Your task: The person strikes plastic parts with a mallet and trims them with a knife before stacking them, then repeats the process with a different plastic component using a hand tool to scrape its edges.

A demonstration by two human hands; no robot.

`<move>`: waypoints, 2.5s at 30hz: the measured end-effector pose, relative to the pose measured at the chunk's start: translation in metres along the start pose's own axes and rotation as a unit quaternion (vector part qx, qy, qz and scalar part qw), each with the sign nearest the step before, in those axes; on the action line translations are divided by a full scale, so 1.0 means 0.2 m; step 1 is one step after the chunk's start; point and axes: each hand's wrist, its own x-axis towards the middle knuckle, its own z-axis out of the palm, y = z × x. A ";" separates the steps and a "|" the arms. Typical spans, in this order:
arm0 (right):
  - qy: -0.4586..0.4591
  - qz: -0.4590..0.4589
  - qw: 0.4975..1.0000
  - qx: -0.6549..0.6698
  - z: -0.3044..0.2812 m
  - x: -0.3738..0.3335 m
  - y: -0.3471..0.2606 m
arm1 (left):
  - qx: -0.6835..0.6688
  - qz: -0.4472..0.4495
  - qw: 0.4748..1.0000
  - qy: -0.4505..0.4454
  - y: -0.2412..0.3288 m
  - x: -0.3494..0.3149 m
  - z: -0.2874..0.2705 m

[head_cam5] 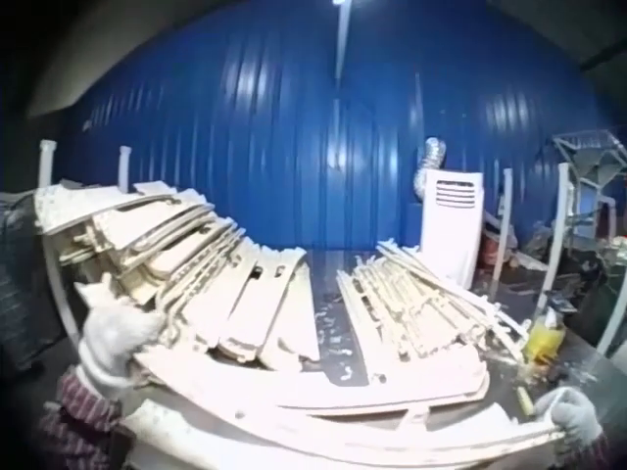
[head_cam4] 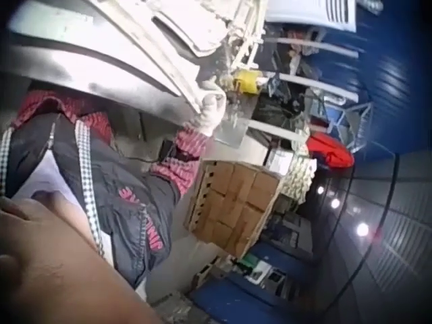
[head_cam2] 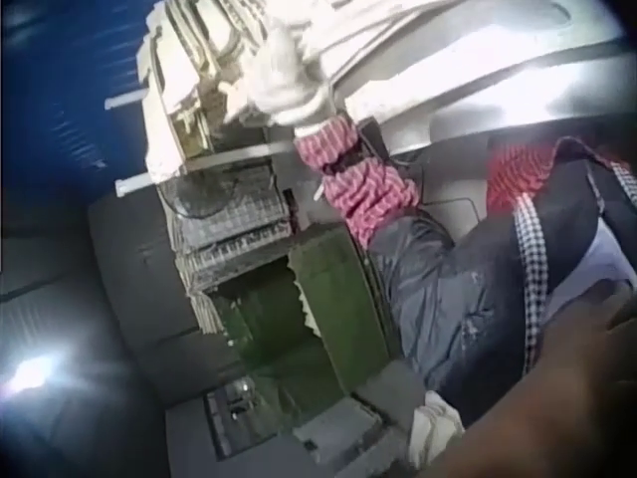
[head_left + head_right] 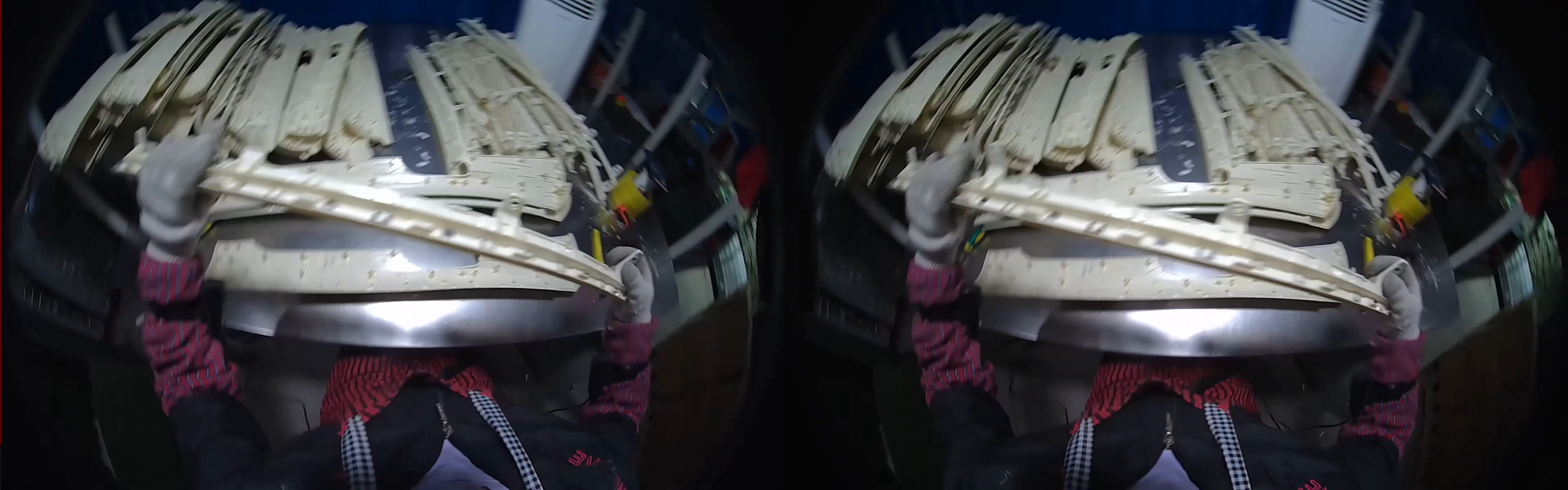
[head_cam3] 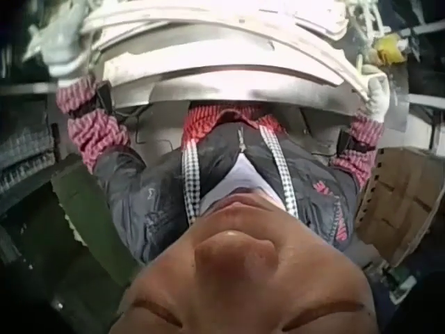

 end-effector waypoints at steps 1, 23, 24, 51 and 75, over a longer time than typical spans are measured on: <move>0.078 -0.053 0.993 -0.068 0.11 -0.02 -0.06 | -0.024 0.013 1.000 -0.005 0.07 0.02 0.01; -0.365 -0.275 0.773 -0.440 0.91 0.13 0.10 | -0.132 -0.252 0.918 -0.275 0.54 -0.93 0.23; -0.364 -0.283 0.766 -0.449 0.91 0.12 0.10 | -0.145 -0.250 0.916 -0.278 0.53 -0.95 0.23; 0.317 0.110 0.619 -0.710 -0.41 -0.24 0.69 | -0.171 -0.062 0.955 -0.234 0.82 -0.56 0.52; -0.141 0.143 0.825 -0.528 0.46 -0.70 0.25 | -0.156 -0.132 0.887 -0.413 0.84 -0.51 0.57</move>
